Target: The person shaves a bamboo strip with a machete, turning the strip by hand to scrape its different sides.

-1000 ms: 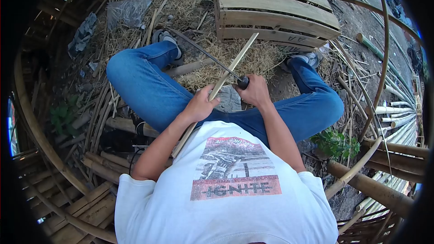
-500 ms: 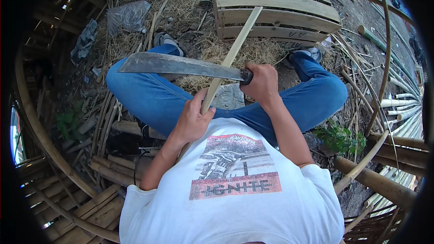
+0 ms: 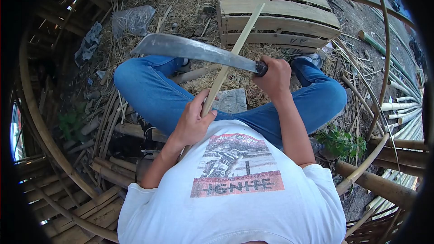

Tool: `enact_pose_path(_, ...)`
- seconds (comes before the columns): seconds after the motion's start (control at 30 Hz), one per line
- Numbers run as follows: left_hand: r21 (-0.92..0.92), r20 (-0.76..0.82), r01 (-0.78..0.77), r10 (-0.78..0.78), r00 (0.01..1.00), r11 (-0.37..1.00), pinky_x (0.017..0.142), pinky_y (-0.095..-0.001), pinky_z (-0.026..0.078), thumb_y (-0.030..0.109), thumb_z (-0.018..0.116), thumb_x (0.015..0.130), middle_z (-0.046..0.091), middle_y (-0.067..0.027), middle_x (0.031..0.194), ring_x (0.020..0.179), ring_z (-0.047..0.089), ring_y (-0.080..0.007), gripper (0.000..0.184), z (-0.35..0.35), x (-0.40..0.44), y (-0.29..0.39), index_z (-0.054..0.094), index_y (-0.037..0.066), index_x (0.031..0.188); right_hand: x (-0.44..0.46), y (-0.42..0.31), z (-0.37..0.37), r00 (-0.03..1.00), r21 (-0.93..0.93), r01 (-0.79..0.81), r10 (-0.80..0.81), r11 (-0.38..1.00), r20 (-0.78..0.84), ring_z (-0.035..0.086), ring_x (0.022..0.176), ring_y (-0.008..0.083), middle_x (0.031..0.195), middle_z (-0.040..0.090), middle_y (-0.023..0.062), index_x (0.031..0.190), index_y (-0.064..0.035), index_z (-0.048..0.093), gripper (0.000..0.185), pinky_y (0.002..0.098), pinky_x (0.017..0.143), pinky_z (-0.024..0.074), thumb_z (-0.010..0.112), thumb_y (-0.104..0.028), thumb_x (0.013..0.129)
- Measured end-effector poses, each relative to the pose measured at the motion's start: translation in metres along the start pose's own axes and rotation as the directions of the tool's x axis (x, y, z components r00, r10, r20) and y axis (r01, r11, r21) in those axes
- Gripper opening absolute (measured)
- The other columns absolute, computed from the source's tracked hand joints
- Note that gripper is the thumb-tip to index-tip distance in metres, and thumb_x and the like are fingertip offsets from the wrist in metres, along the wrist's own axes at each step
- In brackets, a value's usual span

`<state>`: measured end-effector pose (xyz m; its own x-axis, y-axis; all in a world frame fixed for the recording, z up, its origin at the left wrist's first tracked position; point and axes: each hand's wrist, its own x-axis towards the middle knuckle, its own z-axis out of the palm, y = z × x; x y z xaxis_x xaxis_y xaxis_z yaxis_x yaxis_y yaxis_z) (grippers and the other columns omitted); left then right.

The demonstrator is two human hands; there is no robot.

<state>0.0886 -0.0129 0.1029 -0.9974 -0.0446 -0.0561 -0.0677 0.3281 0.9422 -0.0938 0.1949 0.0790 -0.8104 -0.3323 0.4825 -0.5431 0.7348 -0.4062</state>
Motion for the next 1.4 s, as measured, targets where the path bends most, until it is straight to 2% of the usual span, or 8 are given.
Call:
enact_pose_path(0.17, -0.133, 0.068, 0.167, -0.159, 0.985, 0.977, 0.046, -0.024, 0.026, -0.001, 0.056, 0.093, 0.042, 0.0064, 0.063, 0.048, 0.035, -0.0014, 0.03, -0.011, -0.018, -0.004, 0.051, 0.003, 0.123, 0.029, 0.06, -0.005, 0.96, 0.073, -0.247, 0.254, 0.966, -0.114, 0.067, 0.068, 0.0402, 0.068, 0.068, 0.0177, 0.08, -0.0066, 0.074, 0.016, 0.0468, 0.066, 0.0555, 0.074, -0.022, 0.074)
enact_pose_path(0.3, -0.169, 0.042, 0.198, -0.194, 0.98, 0.966, 0.046, -0.0237, 0.026, 0.001, 0.055, 0.096, 0.043, 0.0065, 0.064, 0.048, 0.035, -0.0011, 0.028, -0.008, -0.004, -0.013, 0.051, 0.004, 0.124, 0.012, 0.038, 0.009, 0.979, 0.249, -0.205, 0.197, 0.947, 0.056, 0.067, 0.07, 0.0415, 0.07, 0.067, 0.0209, 0.081, -0.0049, 0.074, 0.02, 0.0468, 0.066, 0.0544, 0.075, -0.024, 0.077)
enact_pose_path(0.4, -0.068, 0.063, 0.178, -0.174, 0.983, 0.982, 0.057, -0.0295, 0.036, 0.006, 0.062, 0.093, 0.047, 0.0018, 0.07, 0.063, 0.044, -0.0083, 0.024, -0.002, 0.0, -0.001, 0.057, 0.004, 0.117, 0.01, 0.01, 0.005, 0.974, 0.288, -0.197, 0.154, 0.937, 0.165, 0.066, 0.069, 0.0418, 0.067, 0.066, 0.0197, 0.08, -0.0059, 0.074, 0.018, 0.0475, 0.067, 0.0543, 0.075, -0.022, 0.072)
enact_pose_path(0.43, -0.043, 0.088, 0.135, -0.13, 0.988, 0.99, 0.047, -0.0246, 0.025, 0.003, 0.056, 0.097, 0.042, 0.0072, 0.065, 0.052, 0.036, -0.0012, 0.027, 0.001, 0.001, -0.006, 0.053, 0.005, 0.123, 0.009, 0.004, 0.007, 0.981, 0.282, -0.166, 0.128, 0.945, 0.149, 0.066, 0.069, 0.0416, 0.067, 0.066, 0.0195, 0.079, -0.0064, 0.074, 0.017, 0.0477, 0.067, 0.0542, 0.074, -0.02, 0.07)
enact_pose_path(0.9, -0.058, 0.081, 0.044, -0.039, 0.996, 0.997, 0.046, -0.0245, 0.023, -0.001, 0.057, 0.091, 0.036, 0.0077, 0.06, 0.049, 0.033, -0.0019, 0.033, -0.009, -0.003, 0.011, 0.05, 0.002, 0.124, 0.036, 0.002, -0.006, 0.998, 0.064, 0.057, -0.057, 0.996, 0.002, 0.067, 0.067, 0.0386, 0.065, 0.066, 0.0157, 0.069, -0.0091, 0.066, 0.018, 0.0482, 0.063, 0.0547, 0.075, -0.018, 0.055)
enact_pose_path(1.2, -0.014, 0.081, 0.122, -0.121, 0.989, 0.992, 0.051, -0.0299, 0.03, 0.003, 0.059, 0.09, 0.044, 0.0005, 0.062, 0.054, 0.04, -0.0074, 0.029, -0.018, -0.02, -0.002, 0.054, 0.002, 0.119, 0.061, 0.059, -0.01, 0.981, -0.106, -0.119, 0.101, 0.987, -0.163, 0.069, 0.071, 0.0385, 0.071, 0.069, 0.0163, 0.08, -0.0114, 0.074, 0.019, 0.0475, 0.067, 0.0568, 0.074, -0.022, 0.064)
enact_pose_path(1.3, 0.084, 0.027, 0.104, -0.107, 0.994, 0.991, 0.053, -0.0335, 0.033, 0.005, 0.06, 0.09, 0.047, -0.0042, 0.062, 0.055, 0.044, -0.0118, 0.027, -0.015, -0.017, -0.01, 0.057, 0.002, 0.117, 0.052, 0.068, -0.017, 0.976, -0.079, -0.126, 0.11, 0.989, -0.188, 0.069, 0.072, 0.0396, 0.073, 0.069, 0.0181, 0.084, -0.0104, 0.076, 0.019, 0.0482, 0.067, 0.0561, 0.073, -0.02, 0.068)
enact_pose_path(1.4, 0.14, -0.014, 0.104, -0.104, 0.995, 0.985, 0.053, -0.0346, 0.035, 0.005, 0.06, 0.09, 0.05, -0.0067, 0.063, 0.055, 0.046, -0.0136, 0.027, -0.006, -0.014, -0.022, 0.057, 0.002, 0.117, 0.025, 0.052, 0.006, 0.978, 0.137, -0.199, 0.205, 0.97, -0.031, 0.068, 0.071, 0.0409, 0.071, 0.068, 0.0198, 0.083, -0.0084, 0.075, 0.017, 0.0488, 0.067, 0.055, 0.072, -0.019, 0.07)
